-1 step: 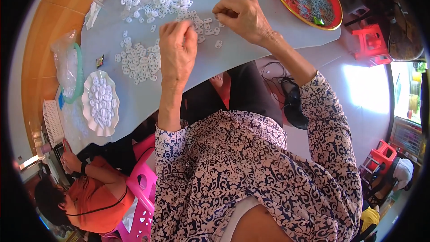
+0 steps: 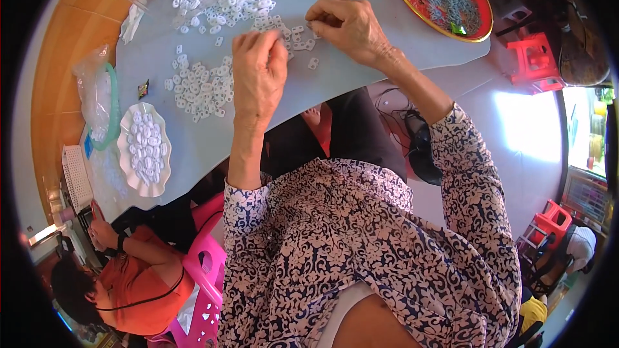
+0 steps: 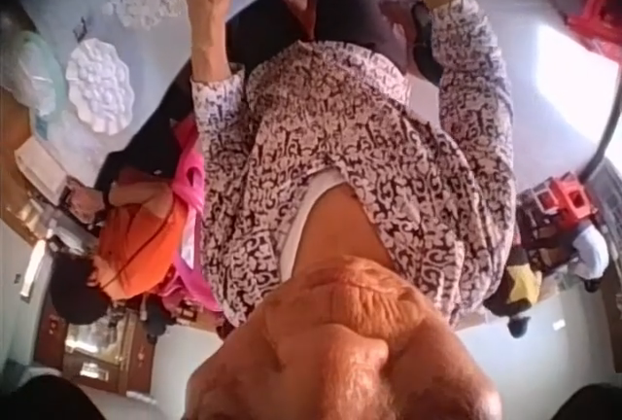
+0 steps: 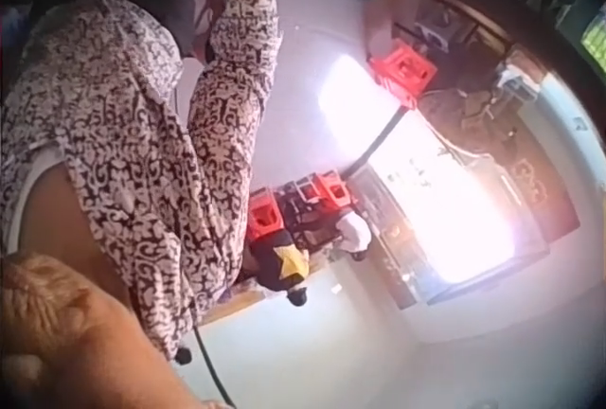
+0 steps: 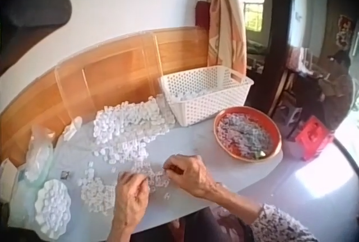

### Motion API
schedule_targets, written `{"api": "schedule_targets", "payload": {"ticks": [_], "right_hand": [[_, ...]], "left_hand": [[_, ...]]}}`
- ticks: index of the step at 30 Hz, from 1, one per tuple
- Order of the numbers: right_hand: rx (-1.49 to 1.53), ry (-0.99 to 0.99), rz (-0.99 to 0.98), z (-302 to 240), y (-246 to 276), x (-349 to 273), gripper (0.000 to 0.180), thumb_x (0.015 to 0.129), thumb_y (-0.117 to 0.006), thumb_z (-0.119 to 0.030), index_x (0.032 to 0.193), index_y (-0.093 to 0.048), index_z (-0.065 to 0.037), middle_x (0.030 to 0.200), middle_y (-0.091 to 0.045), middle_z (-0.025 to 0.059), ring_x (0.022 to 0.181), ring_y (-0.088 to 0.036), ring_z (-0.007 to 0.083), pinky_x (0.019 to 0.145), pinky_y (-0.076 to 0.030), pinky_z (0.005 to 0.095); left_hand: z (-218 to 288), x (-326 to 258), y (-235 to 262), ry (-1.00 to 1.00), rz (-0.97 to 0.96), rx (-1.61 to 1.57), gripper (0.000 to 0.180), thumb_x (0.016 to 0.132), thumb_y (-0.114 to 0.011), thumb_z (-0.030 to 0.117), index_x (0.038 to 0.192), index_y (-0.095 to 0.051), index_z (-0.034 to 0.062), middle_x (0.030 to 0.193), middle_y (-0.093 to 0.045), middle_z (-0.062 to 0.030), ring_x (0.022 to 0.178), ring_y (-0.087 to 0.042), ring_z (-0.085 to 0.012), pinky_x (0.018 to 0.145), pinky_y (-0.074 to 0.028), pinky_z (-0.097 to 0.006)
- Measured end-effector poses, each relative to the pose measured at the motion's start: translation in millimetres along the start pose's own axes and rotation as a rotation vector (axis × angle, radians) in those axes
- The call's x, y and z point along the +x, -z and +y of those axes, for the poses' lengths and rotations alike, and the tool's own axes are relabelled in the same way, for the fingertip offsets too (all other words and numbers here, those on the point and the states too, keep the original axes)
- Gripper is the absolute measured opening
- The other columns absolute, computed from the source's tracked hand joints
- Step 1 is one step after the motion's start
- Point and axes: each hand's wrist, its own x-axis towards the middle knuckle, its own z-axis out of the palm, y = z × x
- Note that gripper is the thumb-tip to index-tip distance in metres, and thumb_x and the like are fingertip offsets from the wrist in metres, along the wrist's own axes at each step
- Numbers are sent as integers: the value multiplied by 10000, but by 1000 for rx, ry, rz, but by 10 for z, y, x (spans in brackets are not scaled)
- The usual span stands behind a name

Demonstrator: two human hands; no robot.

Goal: Assembling small white plastic components by hand on a workspace table.

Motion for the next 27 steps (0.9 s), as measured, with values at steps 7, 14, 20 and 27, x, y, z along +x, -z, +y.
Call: {"api": "schedule_targets", "payload": {"ticks": [7, 14, 20, 27], "right_hand": [[129, -84, 88, 5, 6, -64, 95, 793, -627, -40, 883, -639, -10, 719, -651, 69, 642, -617, 119, 623, -504, 258], [121, -16, 27, 32, 35, -82, 140, 789, -642, -40, 927, -660, -22, 751, -654, 67, 646, -590, 116, 621, -490, 260], [126, 60, -28, 29, 21, -81, 157, 789, -647, -40, 944, -666, -33, 758, -647, 56, 621, -545, 98, 597, -467, 254], [161, 8, -39, -12, 22, -85, 157, 747, -662, -51, 902, -664, -26, 768, -673, 96, 684, -653, 192, 652, -523, 289]], "left_hand": [[177, -83, -239, 21, -93, 139, 124, 767, -606, 52, 891, -610, 40, 857, -494, -142, 904, -440, -335, 820, -394, -441], [137, -55, -309, -3, -128, 90, 158, 757, -607, 32, 913, -584, 28, 839, -489, -143, 884, -441, -327, 827, -372, -450], [144, -11, -262, 100, 31, -175, 79, 821, -547, 21, 896, -536, -3, 827, -581, -151, 744, -548, -312, 627, -465, -405], [202, 18, -175, 164, 37, -239, 134, 817, -536, 23, 942, -576, -5, 825, -596, -142, 740, -567, -259, 637, -484, -358]]}}
